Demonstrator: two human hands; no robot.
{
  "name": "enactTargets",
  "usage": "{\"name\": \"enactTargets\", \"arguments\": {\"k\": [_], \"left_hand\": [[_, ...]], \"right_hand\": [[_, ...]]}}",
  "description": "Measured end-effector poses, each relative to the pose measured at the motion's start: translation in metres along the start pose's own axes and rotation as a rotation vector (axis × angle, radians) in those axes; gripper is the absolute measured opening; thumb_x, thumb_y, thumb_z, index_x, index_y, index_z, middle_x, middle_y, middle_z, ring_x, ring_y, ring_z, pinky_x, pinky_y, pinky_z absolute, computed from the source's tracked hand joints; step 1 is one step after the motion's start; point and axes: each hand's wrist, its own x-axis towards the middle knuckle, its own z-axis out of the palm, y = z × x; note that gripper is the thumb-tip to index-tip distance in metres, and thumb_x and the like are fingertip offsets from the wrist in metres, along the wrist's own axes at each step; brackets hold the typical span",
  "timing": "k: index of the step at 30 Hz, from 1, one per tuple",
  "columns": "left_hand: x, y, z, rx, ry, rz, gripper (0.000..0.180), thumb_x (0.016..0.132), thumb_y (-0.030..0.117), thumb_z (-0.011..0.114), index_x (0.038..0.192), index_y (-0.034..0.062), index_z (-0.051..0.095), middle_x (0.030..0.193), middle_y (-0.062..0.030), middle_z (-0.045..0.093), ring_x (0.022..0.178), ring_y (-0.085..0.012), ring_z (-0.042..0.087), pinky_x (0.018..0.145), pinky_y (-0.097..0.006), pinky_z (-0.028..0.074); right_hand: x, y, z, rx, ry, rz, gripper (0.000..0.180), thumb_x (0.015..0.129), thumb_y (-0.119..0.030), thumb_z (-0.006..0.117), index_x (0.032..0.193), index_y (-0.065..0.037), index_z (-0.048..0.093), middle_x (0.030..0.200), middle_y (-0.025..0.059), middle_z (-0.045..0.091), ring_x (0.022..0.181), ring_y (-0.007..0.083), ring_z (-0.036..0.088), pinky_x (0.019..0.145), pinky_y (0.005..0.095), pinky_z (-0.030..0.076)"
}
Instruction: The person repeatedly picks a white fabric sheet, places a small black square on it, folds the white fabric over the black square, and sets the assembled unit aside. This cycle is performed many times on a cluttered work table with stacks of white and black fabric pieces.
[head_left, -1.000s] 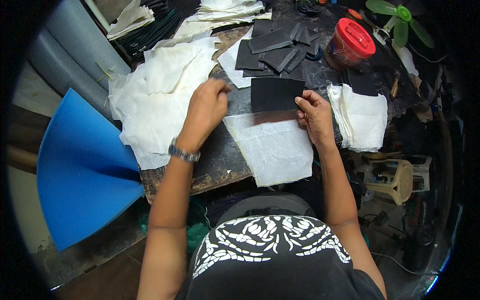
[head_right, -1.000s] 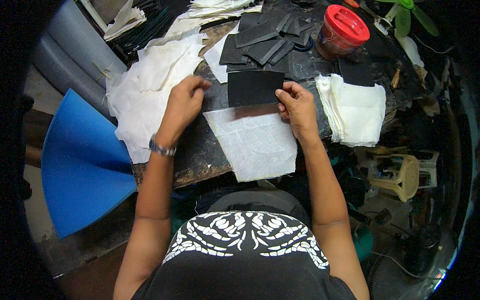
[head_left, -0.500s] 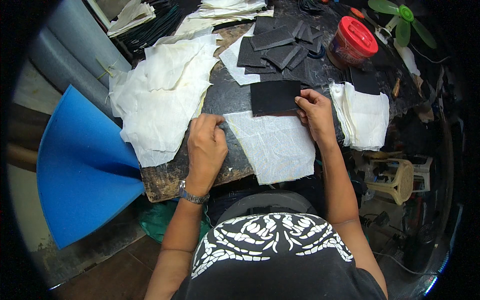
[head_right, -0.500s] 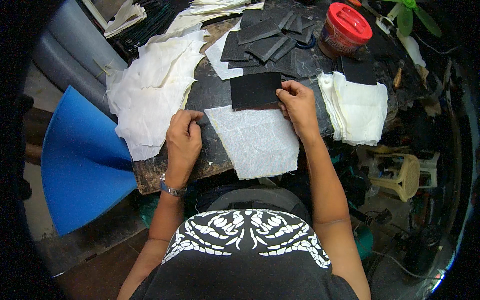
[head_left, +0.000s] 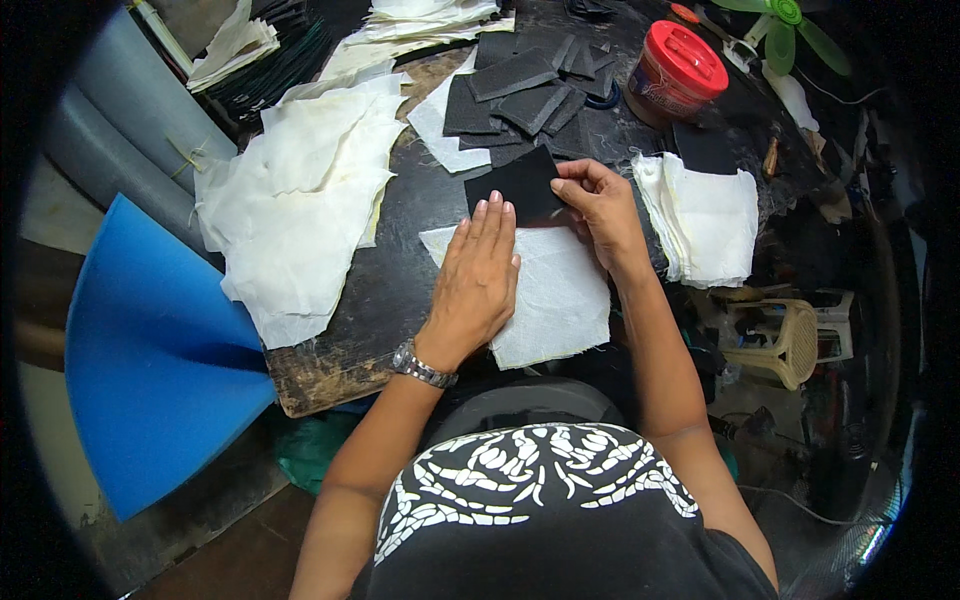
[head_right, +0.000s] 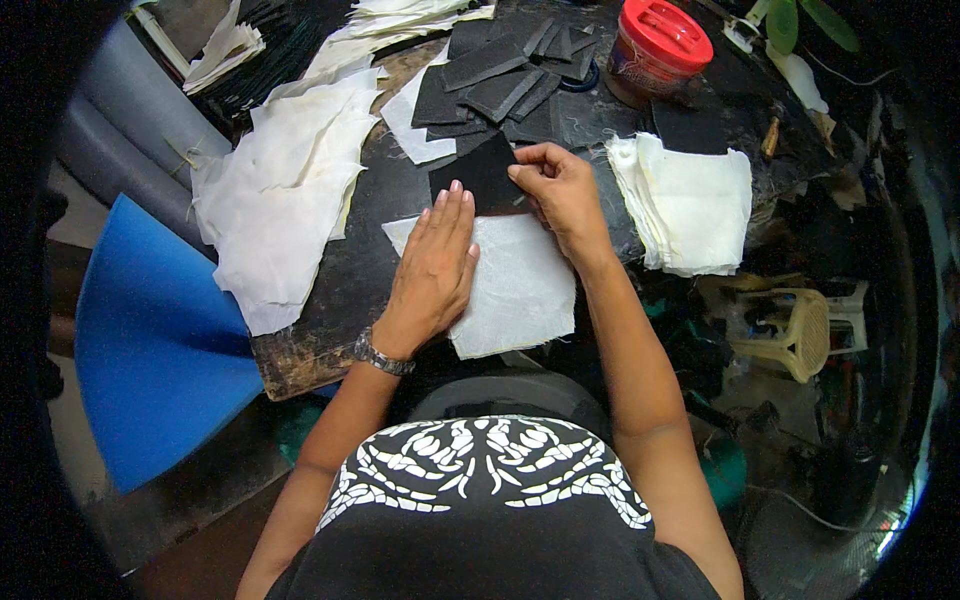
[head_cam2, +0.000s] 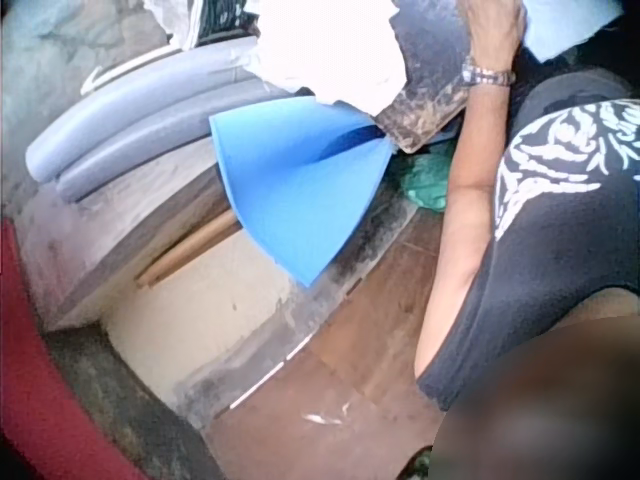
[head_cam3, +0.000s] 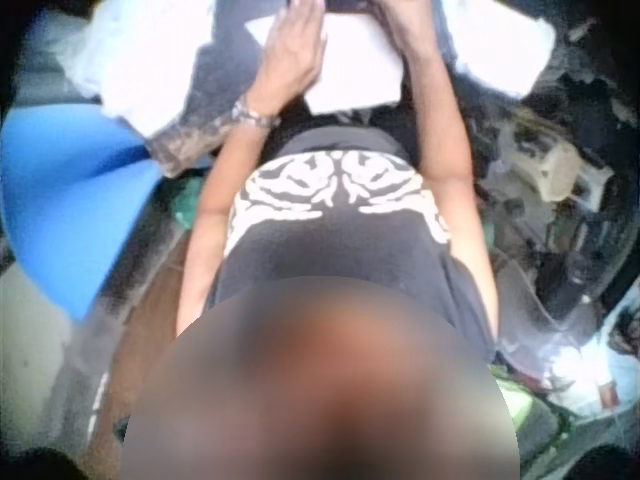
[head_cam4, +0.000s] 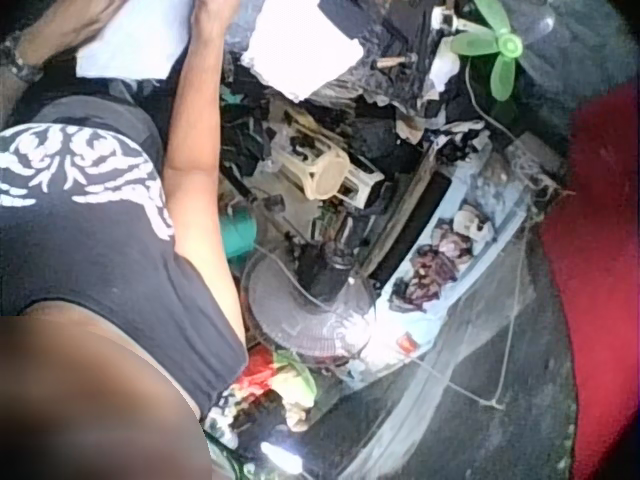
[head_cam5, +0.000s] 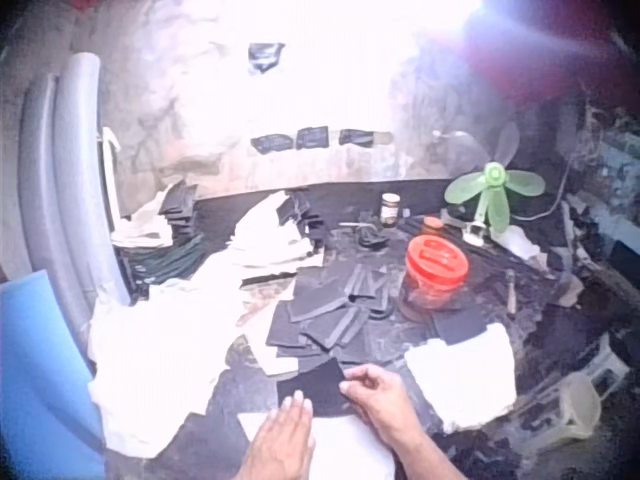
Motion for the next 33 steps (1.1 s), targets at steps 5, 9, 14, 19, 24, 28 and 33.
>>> {"name": "enactTargets", "arguments": {"k": [5,9,14,19,24,28,33], "left_hand": [[-0.001,0.001,0.001,0.04,-0.008,-0.011,0.056,0.099,0.017,0.045,0.147,-0.0084,0.031,0.154,-0.027,0.03,0.144,-0.0379,0.03,0.118,-0.047,0.023],[0.0,0.003,0.001,0.058,-0.006,-0.017,0.057,0.099,0.02,0.045,0.146,-0.0074,0.033,0.154,-0.0267,0.03,0.144,-0.0375,0.03,0.118,-0.047,0.023],[0.0,0.006,0.003,0.085,0.004,-0.024,0.056,0.098,0.022,0.047,0.147,-0.0022,0.036,0.153,-0.0265,0.032,0.142,-0.0385,0.032,0.117,-0.047,0.024],[0.001,0.007,0.003,0.139,0.016,-0.01,0.055,0.098,0.023,0.048,0.147,0.0011,0.039,0.151,-0.0266,0.035,0.14,-0.0399,0.035,0.116,-0.048,0.027],[0.001,0.007,0.004,0.151,0.027,-0.012,0.055,0.097,0.024,0.049,0.146,-0.0009,0.039,0.15,-0.0268,0.036,0.14,-0.0392,0.035,0.115,-0.049,0.028],[0.0,0.009,0.004,0.164,0.025,-0.03,0.056,0.097,0.025,0.048,0.145,-0.0021,0.039,0.15,-0.0266,0.036,0.14,-0.0389,0.035,0.115,-0.049,0.028],[-0.001,0.012,0.002,0.205,-0.02,-0.033,0.061,0.098,0.028,0.047,0.149,-0.0023,0.032,0.154,-0.0269,0.03,0.144,-0.0385,0.03,0.117,-0.049,0.024]], "right_hand": [[0.006,-0.005,-0.002,-0.192,-0.071,-0.159,0.026,0.087,-0.007,0.07,0.111,0.0,0.063,0.079,-0.0037,0.06,0.067,0.0019,0.052,0.059,0.0175,0.04],[0.007,-0.003,-0.008,-0.416,-0.045,-0.195,0.029,0.085,-0.006,0.071,0.112,0.001,0.062,0.078,-0.0021,0.059,0.069,0.0051,0.053,0.063,0.0204,0.044],[0.0,0.007,-0.011,-0.588,0.011,-0.217,0.032,0.084,-0.007,0.071,0.114,0.0,0.062,0.078,0.0018,0.061,0.07,0.0082,0.056,0.066,0.0239,0.047],[-0.002,0.008,-0.005,-0.578,0.283,-0.445,0.025,0.088,-0.006,0.063,0.111,0.001,0.062,0.092,0.0133,0.069,0.082,0.0267,0.066,0.075,0.0362,0.05],[-0.041,0.022,0.022,-1.103,-0.022,-0.674,0.05,0.084,-0.004,0.057,0.134,0.001,0.05,0.122,0.0171,0.063,0.114,0.0278,0.059,0.101,0.0455,0.035],[-0.062,0.032,0.017,-1.408,0.095,-0.703,0.05,0.085,-0.004,0.054,0.134,0.006,0.048,0.13,0.0215,0.059,0.122,0.0297,0.056,0.103,0.0474,0.035],[-0.047,0.021,-0.014,-1.22,0.275,-0.486,0.034,0.086,-0.009,0.058,0.117,0.004,0.055,0.111,0.0233,0.061,0.102,0.0349,0.058,0.09,0.0438,0.044]]}}
